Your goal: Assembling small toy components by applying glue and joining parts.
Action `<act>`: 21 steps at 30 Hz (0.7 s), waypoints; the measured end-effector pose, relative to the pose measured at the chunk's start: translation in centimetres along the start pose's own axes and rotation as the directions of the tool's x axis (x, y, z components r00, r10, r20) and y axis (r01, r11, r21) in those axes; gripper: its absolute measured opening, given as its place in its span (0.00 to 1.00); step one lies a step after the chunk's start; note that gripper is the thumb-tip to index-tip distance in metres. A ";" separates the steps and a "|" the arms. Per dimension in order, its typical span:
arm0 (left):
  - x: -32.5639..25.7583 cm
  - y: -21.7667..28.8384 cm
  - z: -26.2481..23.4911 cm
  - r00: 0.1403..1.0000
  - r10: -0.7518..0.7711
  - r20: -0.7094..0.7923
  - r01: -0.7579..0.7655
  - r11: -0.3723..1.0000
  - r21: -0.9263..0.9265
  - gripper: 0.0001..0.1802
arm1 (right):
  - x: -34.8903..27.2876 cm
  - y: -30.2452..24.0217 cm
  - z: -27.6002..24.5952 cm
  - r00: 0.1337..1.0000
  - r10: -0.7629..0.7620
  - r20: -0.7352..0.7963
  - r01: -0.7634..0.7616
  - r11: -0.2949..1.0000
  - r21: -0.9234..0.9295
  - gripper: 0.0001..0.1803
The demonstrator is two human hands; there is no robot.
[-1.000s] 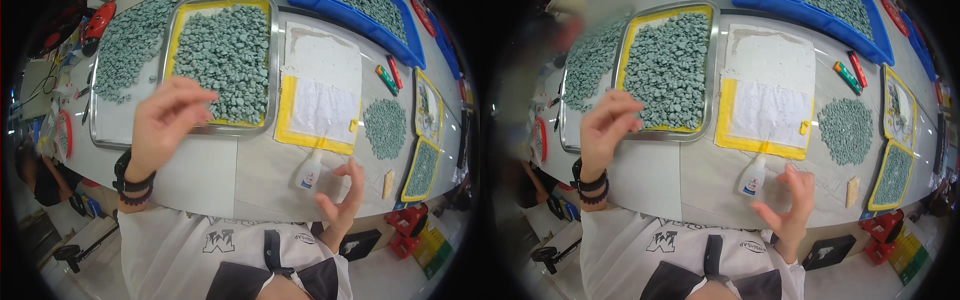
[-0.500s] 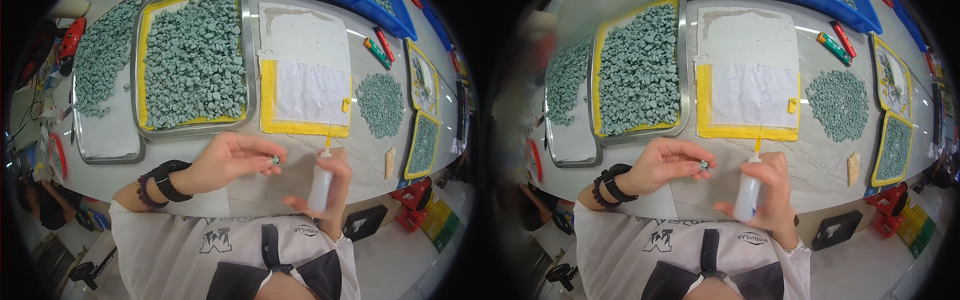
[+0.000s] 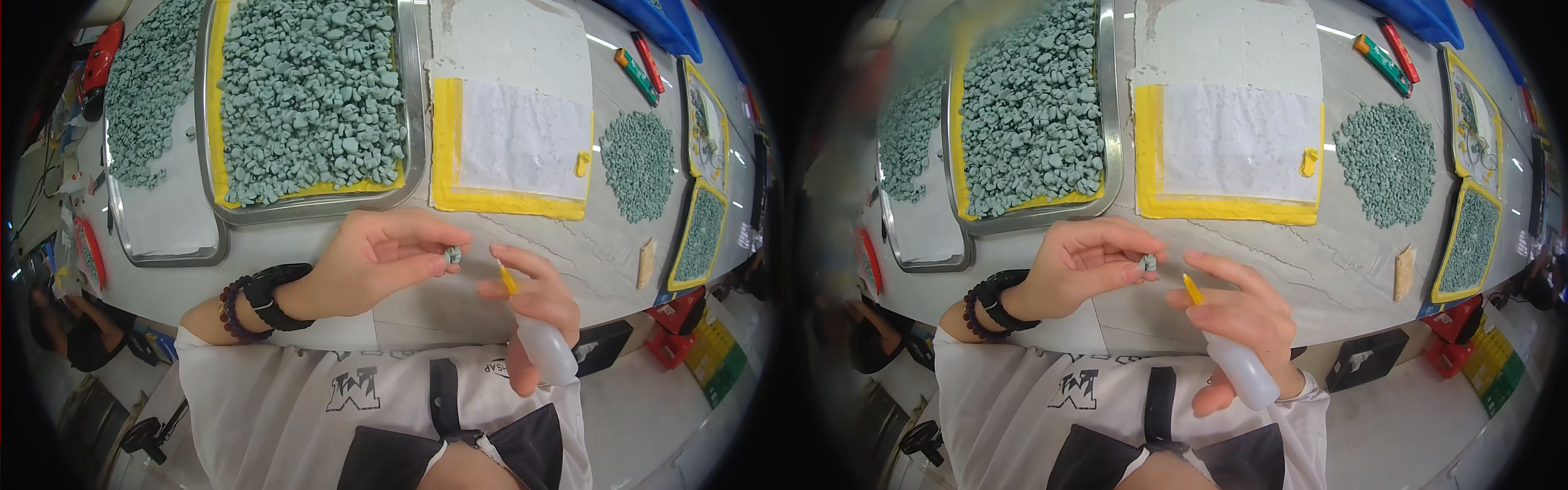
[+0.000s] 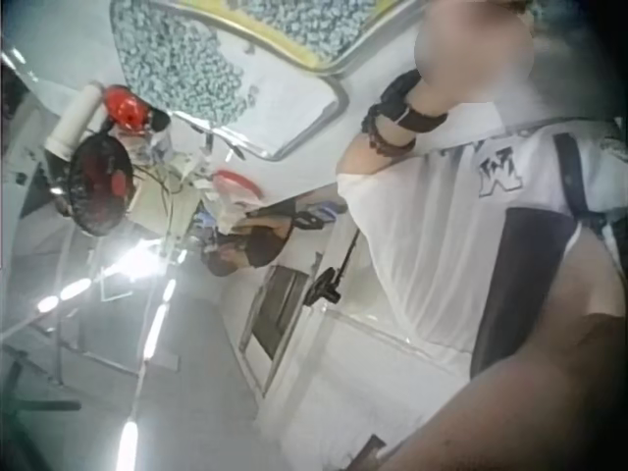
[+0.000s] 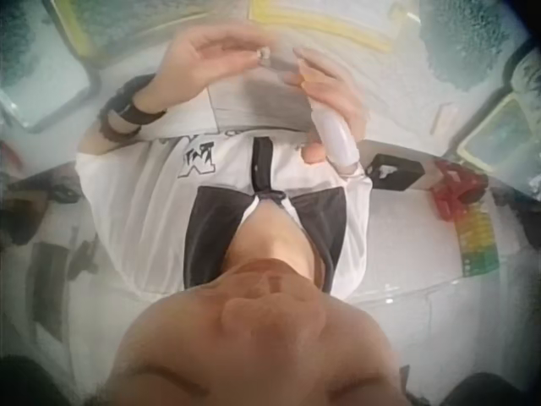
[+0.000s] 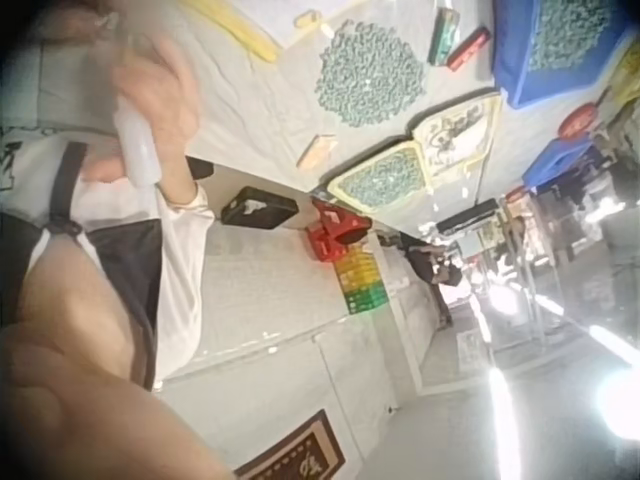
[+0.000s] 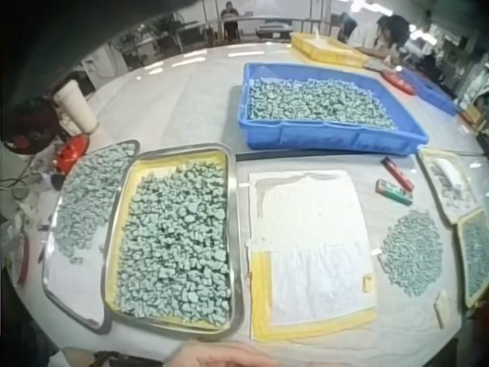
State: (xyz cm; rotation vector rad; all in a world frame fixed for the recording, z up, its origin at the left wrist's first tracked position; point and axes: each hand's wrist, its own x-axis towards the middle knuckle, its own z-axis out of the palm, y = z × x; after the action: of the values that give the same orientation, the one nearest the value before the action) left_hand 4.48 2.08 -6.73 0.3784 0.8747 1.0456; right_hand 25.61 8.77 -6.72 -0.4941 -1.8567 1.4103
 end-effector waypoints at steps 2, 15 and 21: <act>0.0 -0.7 -0.2 0.998 0.059 0.010 -0.060 0.995 0.075 0.18 | 0.0 -0.3 0.2 0.999 0.034 0.010 -0.034 0.999 0.019 0.39; -0.2 -1.1 0.0 0.996 0.069 -0.049 -0.061 0.987 0.152 0.19 | 0.4 0.2 0.4 0.994 0.044 0.101 -0.049 0.998 0.043 0.32; -0.2 -1.1 0.1 0.993 0.111 -0.029 -0.103 0.974 0.202 0.19 | 0.5 0.0 0.4 0.992 0.044 0.119 -0.048 0.998 0.027 0.30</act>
State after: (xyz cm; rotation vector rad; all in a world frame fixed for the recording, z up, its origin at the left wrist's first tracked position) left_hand 5.19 1.36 -7.33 0.5807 1.0084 1.0698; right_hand 25.00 8.87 -6.63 -0.4496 -1.9253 1.5248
